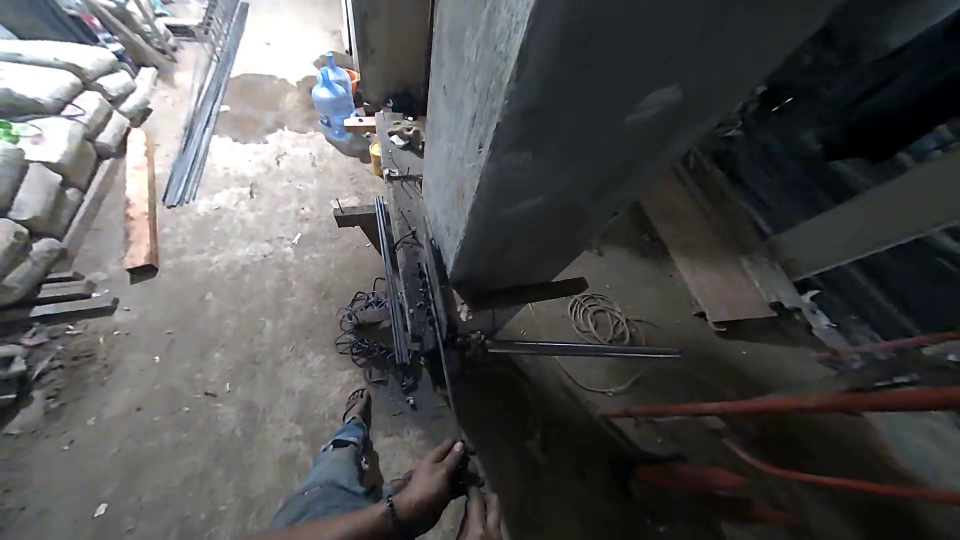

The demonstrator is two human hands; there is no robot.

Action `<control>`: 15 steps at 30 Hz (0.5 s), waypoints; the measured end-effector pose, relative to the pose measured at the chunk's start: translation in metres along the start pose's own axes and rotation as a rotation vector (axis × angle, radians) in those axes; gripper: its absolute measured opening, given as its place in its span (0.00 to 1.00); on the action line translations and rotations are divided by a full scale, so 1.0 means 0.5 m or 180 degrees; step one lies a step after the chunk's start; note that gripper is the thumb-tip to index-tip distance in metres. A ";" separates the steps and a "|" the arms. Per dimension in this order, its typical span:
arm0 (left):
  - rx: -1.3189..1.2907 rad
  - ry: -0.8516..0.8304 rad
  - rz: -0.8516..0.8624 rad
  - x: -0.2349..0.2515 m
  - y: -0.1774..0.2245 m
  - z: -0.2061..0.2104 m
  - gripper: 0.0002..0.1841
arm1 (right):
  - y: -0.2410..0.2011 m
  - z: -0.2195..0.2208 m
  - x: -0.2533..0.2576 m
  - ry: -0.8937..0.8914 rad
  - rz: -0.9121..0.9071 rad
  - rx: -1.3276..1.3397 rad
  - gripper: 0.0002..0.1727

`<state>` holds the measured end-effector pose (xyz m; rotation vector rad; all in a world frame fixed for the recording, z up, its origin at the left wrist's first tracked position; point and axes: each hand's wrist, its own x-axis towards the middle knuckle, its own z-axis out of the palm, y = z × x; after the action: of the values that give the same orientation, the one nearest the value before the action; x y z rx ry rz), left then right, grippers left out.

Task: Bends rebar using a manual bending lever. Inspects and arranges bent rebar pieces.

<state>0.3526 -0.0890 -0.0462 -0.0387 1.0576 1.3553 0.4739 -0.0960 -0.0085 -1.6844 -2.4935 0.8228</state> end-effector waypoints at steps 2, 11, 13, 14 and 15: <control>-0.0094 -0.0038 -0.0029 0.001 0.000 -0.001 0.17 | -0.001 -0.007 0.002 -0.0093 0.0007 0.0058 0.17; -0.0535 0.0401 -0.0156 0.003 0.000 0.029 0.14 | 0.148 -0.179 0.326 0.0660 0.0030 -0.0167 0.26; -0.0526 0.0456 -0.0152 0.002 0.000 0.031 0.14 | 0.180 -0.221 0.482 0.0682 0.0003 -0.0854 0.40; -0.0505 0.0478 -0.0157 0.002 0.001 0.031 0.14 | 0.200 -0.233 0.559 0.0668 -0.0068 -0.1132 0.44; -0.0480 0.0515 -0.0157 0.002 0.002 0.031 0.14 | 0.225 -0.240 0.630 0.0614 -0.0186 -0.1343 0.46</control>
<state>0.3608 -0.0789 -0.0373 -0.2885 1.0797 1.4027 0.4752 0.2582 -0.0383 -1.6831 -2.6930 0.1193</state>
